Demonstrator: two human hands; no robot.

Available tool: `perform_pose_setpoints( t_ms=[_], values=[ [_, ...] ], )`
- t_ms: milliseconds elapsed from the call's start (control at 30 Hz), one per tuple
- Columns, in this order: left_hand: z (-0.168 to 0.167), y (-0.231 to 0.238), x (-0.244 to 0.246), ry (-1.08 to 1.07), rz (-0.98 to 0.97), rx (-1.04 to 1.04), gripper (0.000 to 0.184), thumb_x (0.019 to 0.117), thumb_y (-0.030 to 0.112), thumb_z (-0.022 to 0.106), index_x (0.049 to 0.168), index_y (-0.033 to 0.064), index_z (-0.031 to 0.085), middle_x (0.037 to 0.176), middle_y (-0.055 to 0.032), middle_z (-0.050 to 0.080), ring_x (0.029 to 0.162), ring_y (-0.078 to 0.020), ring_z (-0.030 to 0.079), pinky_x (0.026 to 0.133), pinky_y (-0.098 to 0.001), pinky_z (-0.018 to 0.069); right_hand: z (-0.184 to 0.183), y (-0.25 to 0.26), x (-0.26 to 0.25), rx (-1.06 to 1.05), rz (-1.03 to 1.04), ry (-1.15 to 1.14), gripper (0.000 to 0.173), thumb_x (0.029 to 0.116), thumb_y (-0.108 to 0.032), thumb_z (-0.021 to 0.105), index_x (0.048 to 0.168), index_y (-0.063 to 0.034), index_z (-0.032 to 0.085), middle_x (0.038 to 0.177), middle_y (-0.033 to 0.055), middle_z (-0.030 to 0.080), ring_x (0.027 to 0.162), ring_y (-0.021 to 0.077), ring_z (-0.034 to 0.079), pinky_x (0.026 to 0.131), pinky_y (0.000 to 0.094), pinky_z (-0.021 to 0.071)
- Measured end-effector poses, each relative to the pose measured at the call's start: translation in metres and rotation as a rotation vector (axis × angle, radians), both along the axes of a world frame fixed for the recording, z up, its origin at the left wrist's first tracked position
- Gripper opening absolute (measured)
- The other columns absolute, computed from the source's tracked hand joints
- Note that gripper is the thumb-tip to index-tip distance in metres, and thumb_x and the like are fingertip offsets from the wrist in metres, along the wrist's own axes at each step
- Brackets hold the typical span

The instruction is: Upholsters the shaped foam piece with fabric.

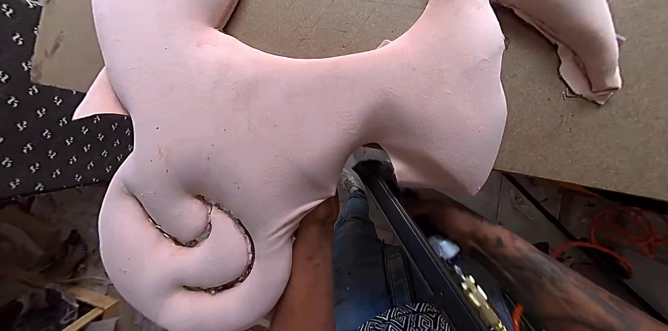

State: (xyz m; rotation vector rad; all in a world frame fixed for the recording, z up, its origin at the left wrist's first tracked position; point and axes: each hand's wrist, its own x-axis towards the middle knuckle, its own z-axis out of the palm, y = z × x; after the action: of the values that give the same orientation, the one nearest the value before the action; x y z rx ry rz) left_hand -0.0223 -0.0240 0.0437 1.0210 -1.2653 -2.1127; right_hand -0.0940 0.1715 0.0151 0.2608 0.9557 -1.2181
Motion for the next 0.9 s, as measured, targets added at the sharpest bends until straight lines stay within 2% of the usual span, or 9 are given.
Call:
perform_pose_setpoints(
  t_ms=[67,200,267,400,467,567,633,733,900],
  values=[
    [0.001,-0.001,-0.001,-0.113,-0.021,-0.044,0.032,0.1063,0.009,0.032,0.095,0.0076,0.061,0.085,-0.0008,0.066,0.085,-0.0057,0.064,0.079,-0.0226,0.0545,0.006,-0.019,-0.01,0.011,0.03,-0.044,0.034,0.1066,-0.028,0.046,0.078,-0.0159,0.06,0.061,-0.0055,0.058,0.053,0.0048,0.06,0.056,0.0216,0.057],
    [-0.023,-0.001,0.015,-0.017,0.091,-0.03,0.021,0.1043,0.012,0.045,0.102,0.0116,0.066,0.094,-0.0006,0.07,0.095,-0.0092,0.067,0.086,-0.029,0.0562,0.003,-0.024,-0.017,-0.01,0.041,-0.105,0.035,0.1064,-0.027,0.049,0.076,-0.0153,0.063,0.06,-0.0049,0.06,0.051,0.0037,0.061,0.053,0.0185,0.0554],
    [-0.031,-0.001,0.019,0.031,0.128,0.018,0.02,0.1026,0.01,0.05,0.1,0.0183,0.068,0.094,0.0034,0.072,0.094,-0.007,0.069,0.087,-0.0279,0.0581,-0.004,-0.022,-0.016,0.023,0.059,-0.117,0.035,0.1083,-0.029,0.045,0.081,-0.0168,0.063,0.066,-0.0049,0.063,0.057,0.0026,0.064,0.056,0.0178,0.0562],
    [0.0,-0.002,0.006,-0.165,0.038,-0.087,0.027,0.1066,0.015,0.038,0.098,0.0085,0.062,0.086,-0.0024,0.067,0.085,-0.0091,0.066,0.079,-0.0285,0.0561,-0.023,-0.013,-0.012,0.095,0.002,-0.002,0.024,0.1076,-0.025,0.05,0.096,-0.0154,0.068,0.081,-0.0021,0.071,0.074,0.0033,0.069,0.068,0.0198,0.0583],
    [-0.015,-0.006,0.014,0.009,0.074,-0.032,0.014,0.1009,0.018,0.056,0.097,0.0171,0.07,0.09,0.002,0.072,0.089,-0.0071,0.069,0.084,-0.0286,0.0586,-0.04,-0.002,-0.011,0.106,0.015,0.086,0.019,0.1054,-0.025,0.057,0.096,-0.0147,0.069,0.081,-0.0036,0.07,0.076,0.0026,0.068,0.07,0.0201,0.0587],
    [-0.025,-0.017,0.021,0.167,0.046,-0.013,0.008,0.0942,0.019,0.069,0.101,0.0211,0.072,0.097,0.0027,0.074,0.095,-0.0084,0.07,0.089,-0.0326,0.059,-0.036,-0.004,-0.022,0.161,0.14,0.08,0.031,0.1092,-0.027,0.041,0.084,-0.0216,0.058,0.067,-0.0111,0.061,0.062,-0.0043,0.062,0.057,0.0136,0.0527],
    [-0.014,-0.017,0.019,0.137,0.053,-0.025,0.008,0.0966,0.016,0.065,0.1,0.0185,0.072,0.094,0.002,0.073,0.092,-0.0087,0.07,0.087,-0.0316,0.0593,-0.034,-0.004,-0.026,0.083,0.138,0.019,0.033,0.1094,-0.027,0.041,0.084,-0.0213,0.06,0.067,-0.009,0.062,0.062,-0.0025,0.063,0.056,0.0149,0.0539],
    [0.011,-0.012,0.004,-0.15,0.013,-0.102,0.028,0.106,0.014,0.037,0.094,0.0103,0.062,0.083,0.0006,0.067,0.081,-0.0063,0.066,0.077,-0.0253,0.0567,-0.023,-0.014,-0.026,0.111,0.157,-0.024,0.038,0.1132,-0.027,0.029,0.089,-0.0196,0.057,0.07,-0.0083,0.06,0.063,-0.0017,0.061,0.059,0.0152,0.0528],
    [-0.018,-0.01,0.013,0.039,0.17,-0.044,0.022,0.0982,0.0,0.049,0.095,0.0131,0.067,0.088,0.0035,0.07,0.091,-0.0063,0.068,0.085,-0.0269,0.0579,-0.02,-0.02,-0.023,-0.047,0.048,-0.145,0.034,0.1096,-0.02,0.041,0.097,-0.0106,0.071,0.076,-0.0016,0.069,0.065,0.006,0.069,0.064,0.0213,0.0609]
  ],
)
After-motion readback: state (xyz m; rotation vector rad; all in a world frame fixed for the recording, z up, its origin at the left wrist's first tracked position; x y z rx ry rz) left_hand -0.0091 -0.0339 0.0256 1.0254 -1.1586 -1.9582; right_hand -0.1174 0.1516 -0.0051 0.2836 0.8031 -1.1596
